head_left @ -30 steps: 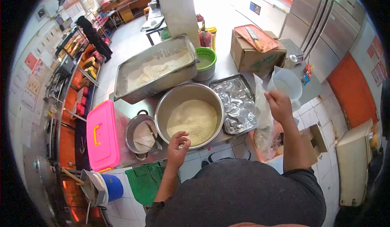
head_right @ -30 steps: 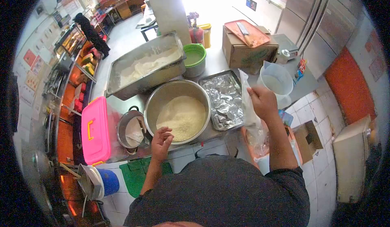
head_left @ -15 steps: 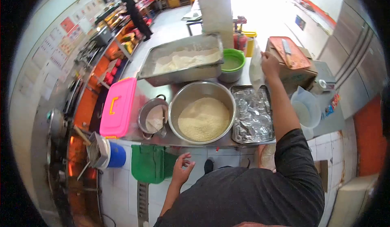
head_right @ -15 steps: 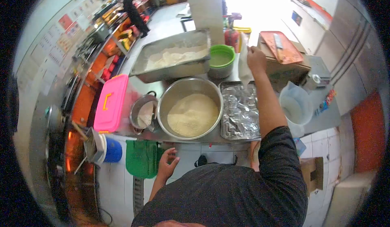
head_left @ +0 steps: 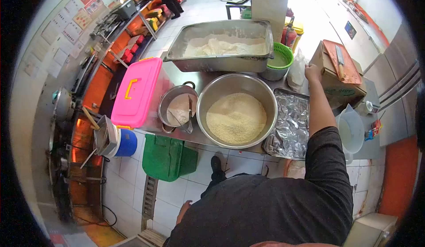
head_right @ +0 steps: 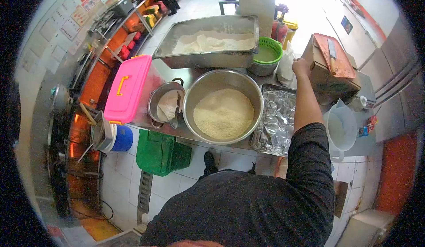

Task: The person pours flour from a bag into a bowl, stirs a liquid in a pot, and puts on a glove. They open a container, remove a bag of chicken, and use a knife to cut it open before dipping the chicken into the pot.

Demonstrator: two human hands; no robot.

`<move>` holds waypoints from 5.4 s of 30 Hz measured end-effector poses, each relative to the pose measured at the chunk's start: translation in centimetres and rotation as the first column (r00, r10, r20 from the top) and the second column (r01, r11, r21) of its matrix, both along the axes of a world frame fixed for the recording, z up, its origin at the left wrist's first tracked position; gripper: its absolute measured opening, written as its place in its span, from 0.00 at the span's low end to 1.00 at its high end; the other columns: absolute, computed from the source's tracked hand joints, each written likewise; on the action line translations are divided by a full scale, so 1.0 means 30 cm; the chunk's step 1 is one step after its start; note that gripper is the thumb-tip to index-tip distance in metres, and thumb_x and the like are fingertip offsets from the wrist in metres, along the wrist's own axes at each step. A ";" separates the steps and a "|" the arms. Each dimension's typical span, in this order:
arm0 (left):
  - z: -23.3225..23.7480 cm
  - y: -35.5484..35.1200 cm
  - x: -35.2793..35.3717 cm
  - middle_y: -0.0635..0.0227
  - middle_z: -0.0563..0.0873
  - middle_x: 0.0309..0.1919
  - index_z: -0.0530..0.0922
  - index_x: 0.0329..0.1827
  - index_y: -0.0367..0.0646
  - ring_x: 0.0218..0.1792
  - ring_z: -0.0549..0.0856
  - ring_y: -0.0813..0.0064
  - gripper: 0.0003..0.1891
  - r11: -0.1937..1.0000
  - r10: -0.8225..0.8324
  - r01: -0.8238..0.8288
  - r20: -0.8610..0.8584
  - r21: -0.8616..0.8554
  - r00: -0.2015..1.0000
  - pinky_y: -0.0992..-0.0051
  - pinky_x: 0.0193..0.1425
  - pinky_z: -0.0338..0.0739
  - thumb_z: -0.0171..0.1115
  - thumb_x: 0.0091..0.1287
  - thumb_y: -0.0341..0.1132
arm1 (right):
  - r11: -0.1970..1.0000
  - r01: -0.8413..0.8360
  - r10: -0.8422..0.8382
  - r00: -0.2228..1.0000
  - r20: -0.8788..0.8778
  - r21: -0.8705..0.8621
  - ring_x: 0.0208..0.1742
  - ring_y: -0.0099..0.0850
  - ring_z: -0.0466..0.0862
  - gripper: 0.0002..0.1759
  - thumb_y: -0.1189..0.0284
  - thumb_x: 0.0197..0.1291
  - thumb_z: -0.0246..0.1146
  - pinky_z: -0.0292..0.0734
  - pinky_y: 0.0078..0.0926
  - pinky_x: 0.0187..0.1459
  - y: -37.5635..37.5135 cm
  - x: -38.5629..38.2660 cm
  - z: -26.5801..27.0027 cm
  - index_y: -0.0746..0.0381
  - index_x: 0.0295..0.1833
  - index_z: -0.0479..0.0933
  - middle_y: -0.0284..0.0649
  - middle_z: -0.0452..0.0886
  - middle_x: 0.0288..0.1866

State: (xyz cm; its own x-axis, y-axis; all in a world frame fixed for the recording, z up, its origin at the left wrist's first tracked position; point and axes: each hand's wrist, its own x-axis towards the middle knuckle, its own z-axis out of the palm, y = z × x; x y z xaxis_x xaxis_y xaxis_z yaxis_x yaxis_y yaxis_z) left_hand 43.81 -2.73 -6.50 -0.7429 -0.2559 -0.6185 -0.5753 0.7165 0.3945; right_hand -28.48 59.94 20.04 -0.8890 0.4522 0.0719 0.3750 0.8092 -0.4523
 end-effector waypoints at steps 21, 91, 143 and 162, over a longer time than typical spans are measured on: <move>-0.094 -0.724 -0.958 0.45 0.83 0.54 0.77 0.61 0.39 0.56 0.82 0.48 0.29 0.979 0.112 -0.077 -0.183 0.190 0.977 0.56 0.60 0.75 0.62 0.66 0.53 | 0.432 -0.902 0.768 0.370 0.522 0.003 0.54 0.52 0.83 0.44 0.58 0.54 0.68 0.80 0.46 0.53 -1.727 0.682 0.109 0.62 0.74 0.60 0.58 0.80 0.55; -0.434 -0.813 -0.615 0.47 0.85 0.50 0.86 0.43 0.41 0.54 0.83 0.46 0.17 0.993 -0.087 0.088 0.022 -0.081 0.996 0.52 0.55 0.77 0.54 0.68 0.43 | -0.058 -0.928 0.626 0.253 0.737 0.368 0.40 0.39 0.89 0.09 0.68 0.57 0.61 0.82 0.40 0.34 -1.866 0.409 0.197 0.56 0.35 0.87 0.41 0.89 0.39; -0.543 -0.827 -0.397 0.46 0.84 0.52 0.80 0.53 0.41 0.57 0.82 0.47 0.19 0.857 0.434 -0.465 0.174 0.223 0.884 0.57 0.61 0.76 0.60 0.65 0.44 | -0.150 -0.926 0.545 0.215 0.811 0.346 0.41 0.40 0.89 0.09 0.68 0.54 0.63 0.84 0.40 0.38 -1.933 0.408 0.226 0.56 0.36 0.88 0.42 0.89 0.39; -0.407 -0.817 -0.482 0.41 0.81 0.56 0.76 0.59 0.43 0.61 0.79 0.45 0.23 0.941 0.238 -0.268 0.157 0.205 0.958 0.58 0.65 0.74 0.60 0.65 0.46 | -0.143 -0.955 0.505 0.156 0.849 0.261 0.40 0.43 0.89 0.09 0.68 0.51 0.66 0.84 0.40 0.38 -1.809 0.462 0.317 0.58 0.35 0.88 0.46 0.88 0.37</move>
